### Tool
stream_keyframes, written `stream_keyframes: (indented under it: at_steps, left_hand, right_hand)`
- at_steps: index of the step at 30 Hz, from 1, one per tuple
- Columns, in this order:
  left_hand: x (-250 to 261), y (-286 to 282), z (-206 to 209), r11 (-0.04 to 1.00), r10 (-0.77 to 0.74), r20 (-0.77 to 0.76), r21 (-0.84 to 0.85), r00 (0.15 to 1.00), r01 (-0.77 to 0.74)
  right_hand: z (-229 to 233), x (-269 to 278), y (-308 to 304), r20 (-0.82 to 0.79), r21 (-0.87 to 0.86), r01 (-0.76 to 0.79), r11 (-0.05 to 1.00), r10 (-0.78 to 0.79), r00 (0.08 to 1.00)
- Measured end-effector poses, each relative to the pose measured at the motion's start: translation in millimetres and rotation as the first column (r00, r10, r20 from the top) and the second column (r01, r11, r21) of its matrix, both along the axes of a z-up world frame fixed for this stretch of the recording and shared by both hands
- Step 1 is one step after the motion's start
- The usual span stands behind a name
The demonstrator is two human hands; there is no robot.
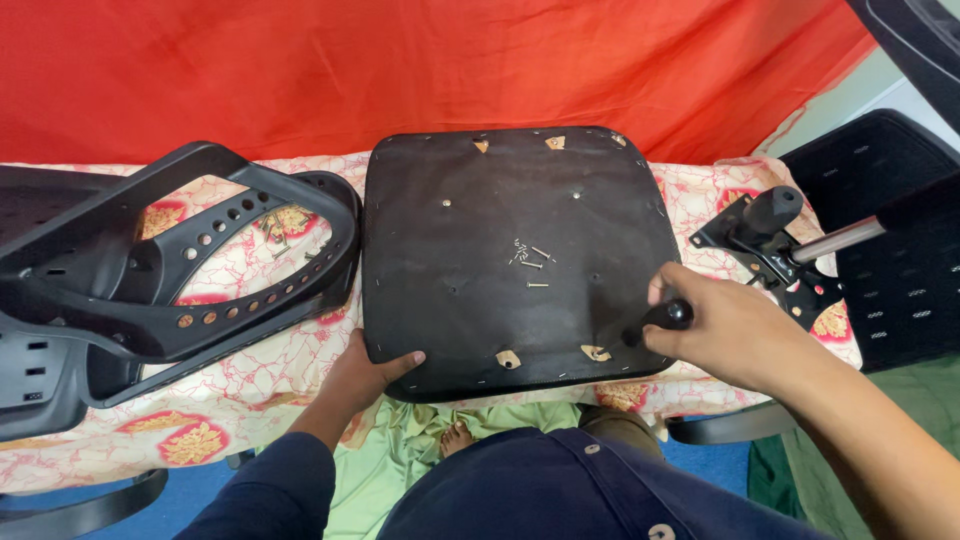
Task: The person uses a screwdriver to fasten screws into the underside of a black chair seat. They hold the seat steady with one hand while turning the screwdriver with the other, working on multiple screw holes.
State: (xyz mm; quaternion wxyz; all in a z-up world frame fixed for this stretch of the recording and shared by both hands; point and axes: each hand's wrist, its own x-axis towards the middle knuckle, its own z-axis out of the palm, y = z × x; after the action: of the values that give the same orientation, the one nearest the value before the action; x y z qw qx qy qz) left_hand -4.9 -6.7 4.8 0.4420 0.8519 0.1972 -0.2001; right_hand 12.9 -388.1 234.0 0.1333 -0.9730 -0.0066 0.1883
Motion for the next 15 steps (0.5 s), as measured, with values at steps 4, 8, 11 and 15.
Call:
stream_keyframes:
  at_steps: [4, 8, 11, 15]
  left_hand:
    - [0, 0, 1, 1.0, -0.012, 0.019, -0.007, 1.0, 0.012]
    - [0, -1, 3, 1.0, -0.011, -0.003, 0.002, 1.0, 0.011]
    - [1, -1, 5, 0.999, -0.026, -0.036, 0.017, 0.999, 0.027]
    - [3, 0, 5, 0.997, -0.051, -0.051, 0.047, 0.997, 0.053]
  right_hand:
    - [-3, 0, 0, -0.04, -0.018, 0.039, 0.999, -0.039, 0.998]
    - [-9, -2, 2, -0.057, -0.022, 0.143, 0.99, -0.144, 0.988]
    - [-12, -8, -2, 0.027, 0.009, 0.141, 0.99, -0.142, 0.99]
    - [-14, -17, -3, 0.126, 0.054, 0.112, 0.992, -0.118, 0.985]
